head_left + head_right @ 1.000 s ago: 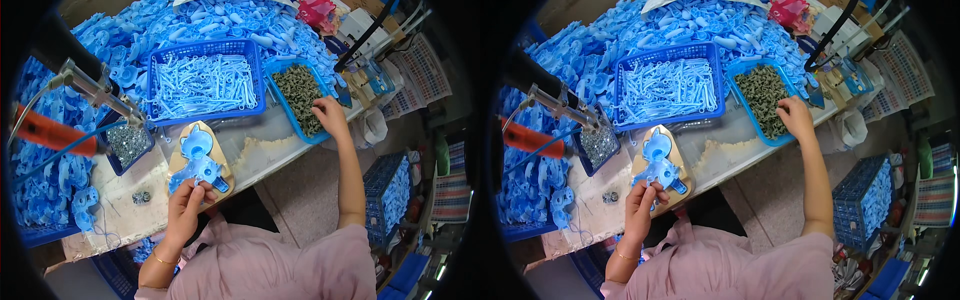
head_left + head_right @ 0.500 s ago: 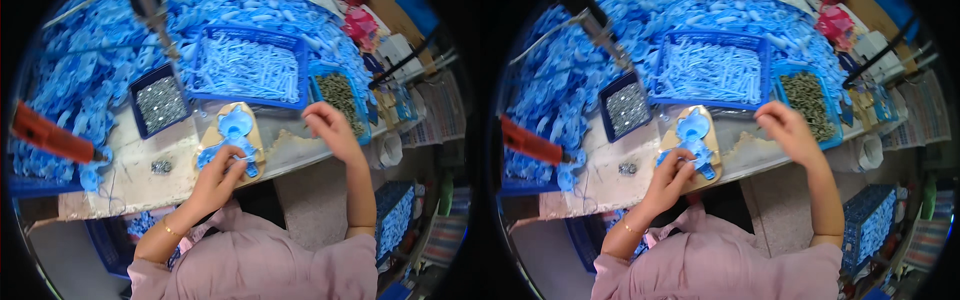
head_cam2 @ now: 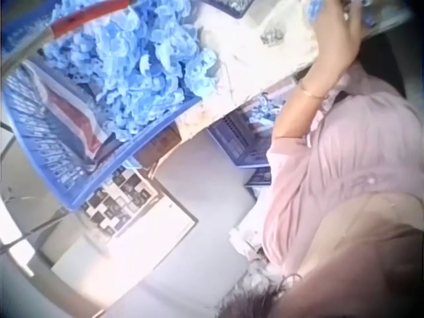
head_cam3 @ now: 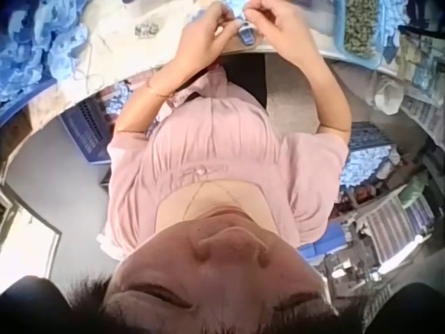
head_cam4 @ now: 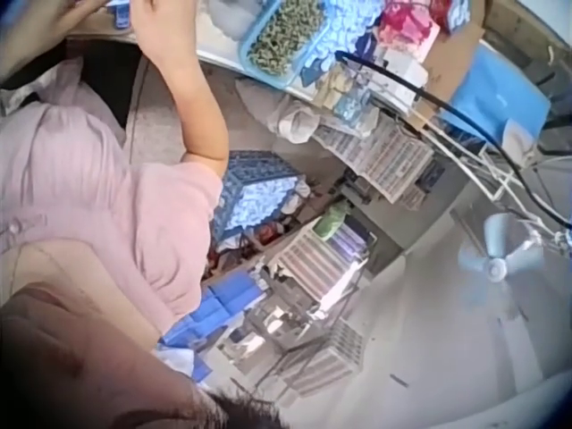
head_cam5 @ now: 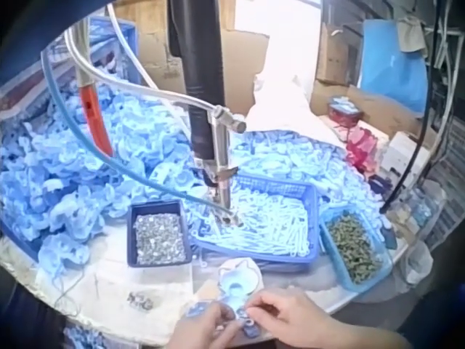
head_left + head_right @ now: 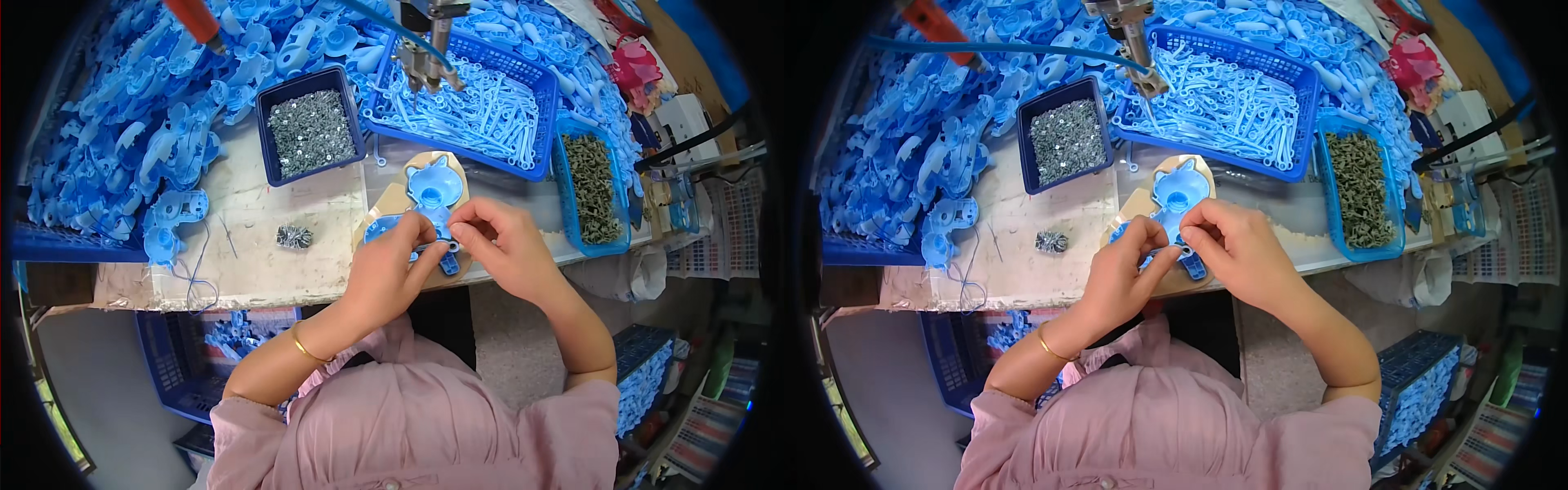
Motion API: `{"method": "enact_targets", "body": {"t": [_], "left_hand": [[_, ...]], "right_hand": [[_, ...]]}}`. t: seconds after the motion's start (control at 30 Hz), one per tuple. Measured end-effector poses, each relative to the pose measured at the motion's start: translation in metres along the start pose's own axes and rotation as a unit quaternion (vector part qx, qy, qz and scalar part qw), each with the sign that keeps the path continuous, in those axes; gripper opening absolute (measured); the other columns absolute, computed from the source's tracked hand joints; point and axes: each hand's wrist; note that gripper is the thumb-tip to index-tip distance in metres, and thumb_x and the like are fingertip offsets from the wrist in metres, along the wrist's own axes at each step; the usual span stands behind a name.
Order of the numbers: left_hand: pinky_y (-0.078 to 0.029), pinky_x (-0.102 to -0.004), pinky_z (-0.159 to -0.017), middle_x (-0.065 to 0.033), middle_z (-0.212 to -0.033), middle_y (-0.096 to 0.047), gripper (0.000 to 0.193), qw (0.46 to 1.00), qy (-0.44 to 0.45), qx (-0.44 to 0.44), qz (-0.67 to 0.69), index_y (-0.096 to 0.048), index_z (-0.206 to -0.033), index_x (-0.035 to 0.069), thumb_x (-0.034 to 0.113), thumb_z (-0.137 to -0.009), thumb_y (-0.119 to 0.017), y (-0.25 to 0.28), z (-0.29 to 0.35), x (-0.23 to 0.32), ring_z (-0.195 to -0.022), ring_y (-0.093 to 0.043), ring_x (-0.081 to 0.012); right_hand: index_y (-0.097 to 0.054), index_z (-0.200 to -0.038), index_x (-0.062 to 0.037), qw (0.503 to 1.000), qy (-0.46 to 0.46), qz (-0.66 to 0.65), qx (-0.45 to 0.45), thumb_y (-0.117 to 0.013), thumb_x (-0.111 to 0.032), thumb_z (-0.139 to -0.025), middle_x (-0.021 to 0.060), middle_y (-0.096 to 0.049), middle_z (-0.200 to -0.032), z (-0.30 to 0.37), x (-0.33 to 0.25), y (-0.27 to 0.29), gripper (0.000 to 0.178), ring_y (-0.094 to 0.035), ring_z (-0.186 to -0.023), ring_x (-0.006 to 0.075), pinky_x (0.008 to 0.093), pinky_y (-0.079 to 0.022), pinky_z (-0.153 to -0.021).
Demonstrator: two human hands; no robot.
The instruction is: Assembling plastic toy dogs by fitting components into a jig and securing them with a power tool.
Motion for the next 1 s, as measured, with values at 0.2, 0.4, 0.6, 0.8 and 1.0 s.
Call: {"method": "enact_targets", "body": {"t": [0.2, 0.4, 0.6, 0.8, 1.0], "left_hand": [[-0.051, -0.0401, -0.066, -0.0148, -0.088, -0.067, 0.021, 0.997, -0.02, 0.019, -0.076, -0.058, -0.104, 0.004, 0.022, -0.096, -0.065, 0.005, 0.002, -0.001, -0.078, -0.068, -0.0311], [-0.05, -0.0401, -0.072, -0.0142, -0.086, -0.067, 0.019, 0.999, -0.001, 0.004, 0.037, -0.068, -0.102, 0.005, 0.022, -0.095, -0.067, 0.015, 0.004, -0.012, -0.081, -0.064, -0.0301], [-0.042, -0.0452, -0.093, -0.0121, -0.119, -0.062, 0.054, 0.963, -0.135, 0.089, -0.216, -0.059, -0.121, 0.005, 0.022, -0.076, -0.082, 0.04, 0.003, -0.03, -0.103, -0.056, -0.0347], [-0.046, -0.0432, -0.086, -0.0114, -0.108, -0.062, 0.044, 0.954, -0.134, 0.105, -0.248, -0.06, -0.113, 0.005, 0.015, -0.074, -0.079, 0.032, 0.001, -0.04, -0.098, -0.056, -0.0348], [-0.047, -0.0431, -0.083, -0.0107, -0.106, -0.061, 0.039, 0.951, -0.111, 0.107, -0.269, -0.06, -0.108, 0.005, 0.012, -0.073, -0.078, 0.028, -0.002, -0.044, -0.096, -0.056, -0.0337]], "right_hand": [[-0.066, -0.101, 0.0003, 0.999, 0.008, 0.031, -0.003, -0.063, -0.011, -0.098, 0.002, -0.066, -0.086, -0.001, 0.004, 0.0, 0.012, -0.06, -0.076, 0.0074, 0.0252, -0.05, -0.069], [-0.066, -0.107, -0.0036, 0.992, 0.065, -0.103, -0.041, -0.067, -0.009, -0.094, -0.0011, -0.064, -0.089, -0.007, 0.009, -0.014, 0.015, -0.057, -0.076, 0.006, 0.0223, -0.046, -0.067], [-0.064, -0.107, -0.0053, 0.999, -0.021, -0.048, -0.015, -0.075, -0.009, -0.087, -0.0035, -0.063, -0.09, -0.021, 0.036, -0.003, 0.023, -0.053, -0.076, 0.0001, 0.0188, -0.042, -0.066], [-0.065, -0.104, -0.0023, 0.993, -0.087, -0.068, -0.032, -0.077, -0.006, -0.087, -0.0014, -0.064, -0.09, -0.032, 0.052, -0.013, 0.021, -0.053, -0.072, 0.0005, 0.0186, -0.042, -0.063], [-0.066, -0.101, -0.0002, 0.997, -0.068, 0.012, -0.036, -0.075, -0.002, -0.084, 0.0005, -0.067, -0.084, -0.038, 0.044, -0.009, 0.019, -0.051, -0.064, 0.0008, 0.0201, -0.042, -0.057]]}}
Point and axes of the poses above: each hand's wrist, its own z-axis away from the middle knuckle, its own y-axis out of the back of the hand, x = y × z
